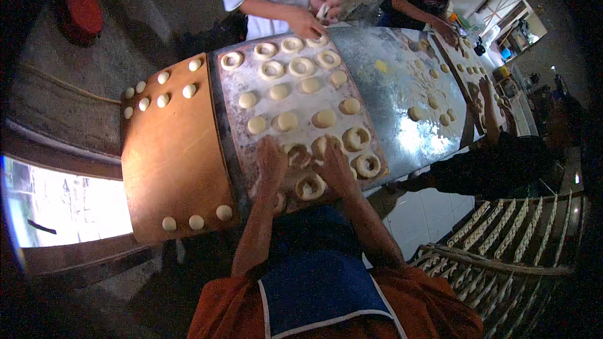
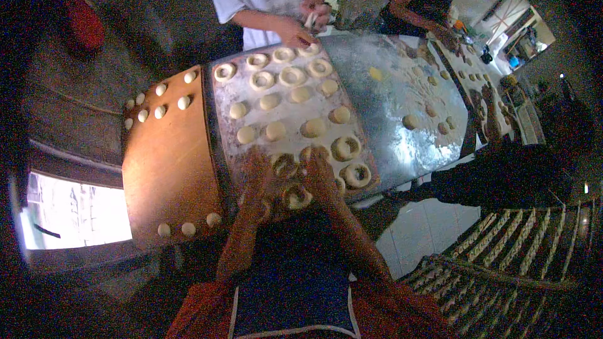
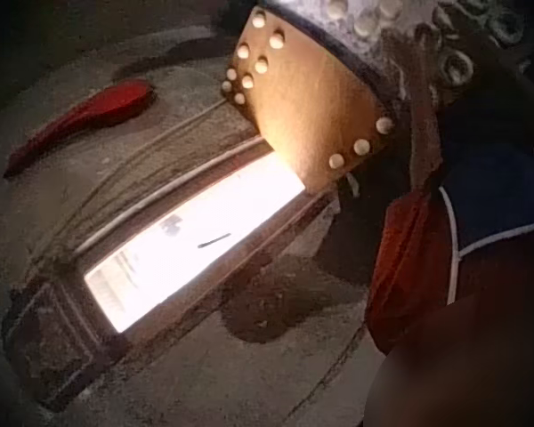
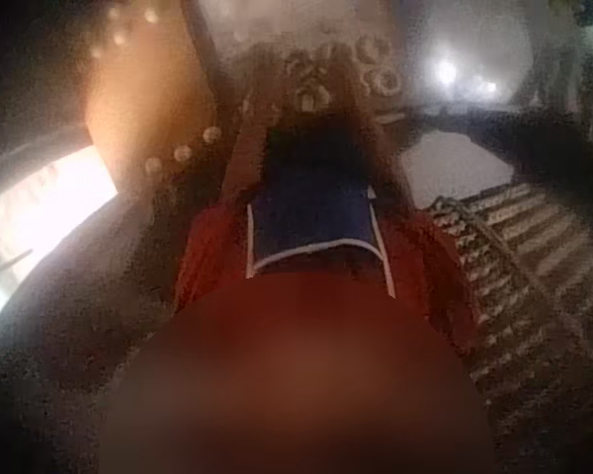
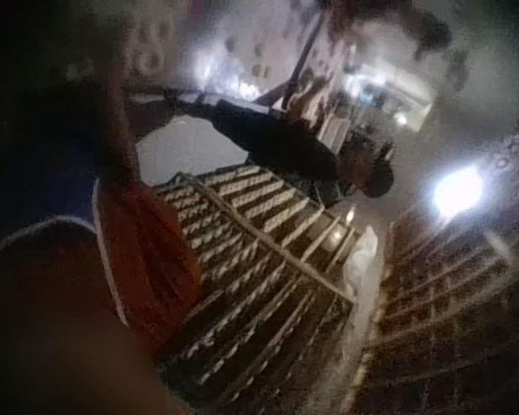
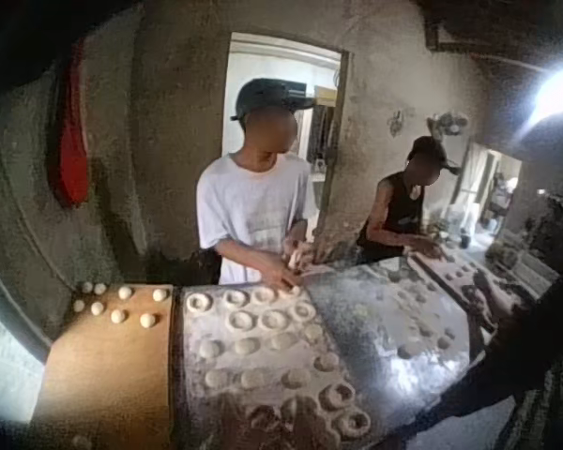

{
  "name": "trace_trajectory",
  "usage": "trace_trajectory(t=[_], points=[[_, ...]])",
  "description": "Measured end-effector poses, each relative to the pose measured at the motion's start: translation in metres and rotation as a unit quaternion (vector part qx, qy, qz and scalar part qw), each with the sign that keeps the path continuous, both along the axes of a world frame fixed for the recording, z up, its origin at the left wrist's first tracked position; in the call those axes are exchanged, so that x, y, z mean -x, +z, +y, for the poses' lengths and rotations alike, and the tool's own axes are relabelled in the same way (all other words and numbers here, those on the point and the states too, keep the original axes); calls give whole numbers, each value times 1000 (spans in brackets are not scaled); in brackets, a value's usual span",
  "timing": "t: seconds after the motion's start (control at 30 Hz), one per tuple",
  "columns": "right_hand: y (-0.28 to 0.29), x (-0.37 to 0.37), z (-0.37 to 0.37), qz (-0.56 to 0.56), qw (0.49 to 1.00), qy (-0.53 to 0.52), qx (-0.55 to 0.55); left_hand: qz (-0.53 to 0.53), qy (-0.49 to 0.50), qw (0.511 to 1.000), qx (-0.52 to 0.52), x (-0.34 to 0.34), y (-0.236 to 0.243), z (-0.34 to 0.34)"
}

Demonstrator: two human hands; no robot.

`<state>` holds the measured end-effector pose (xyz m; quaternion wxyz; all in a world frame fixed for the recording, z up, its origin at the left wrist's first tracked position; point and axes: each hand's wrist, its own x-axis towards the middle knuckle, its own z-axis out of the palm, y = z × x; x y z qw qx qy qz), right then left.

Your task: The person shapes small dough balls into rings by hand and places them on a wooden board. Other workers are also shaping dough nearby. The person occasionally moves the board to a rack.

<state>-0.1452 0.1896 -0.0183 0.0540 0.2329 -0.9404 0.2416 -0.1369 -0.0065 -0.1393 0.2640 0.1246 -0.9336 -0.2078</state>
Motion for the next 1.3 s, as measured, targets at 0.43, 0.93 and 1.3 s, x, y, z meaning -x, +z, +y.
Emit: trace_trajectory(t=[0.43,0.93,1.3], points=[[-98,151,278,116,930,-347,38,-141,-14,988,-59,-22,90,33],[-18,179,266,-234,705,-221,632,-94,-182,882,-425,71,119,213],[27,75,141,-300,821,-26,485,-77,-125,880,-452,33,176,196]])
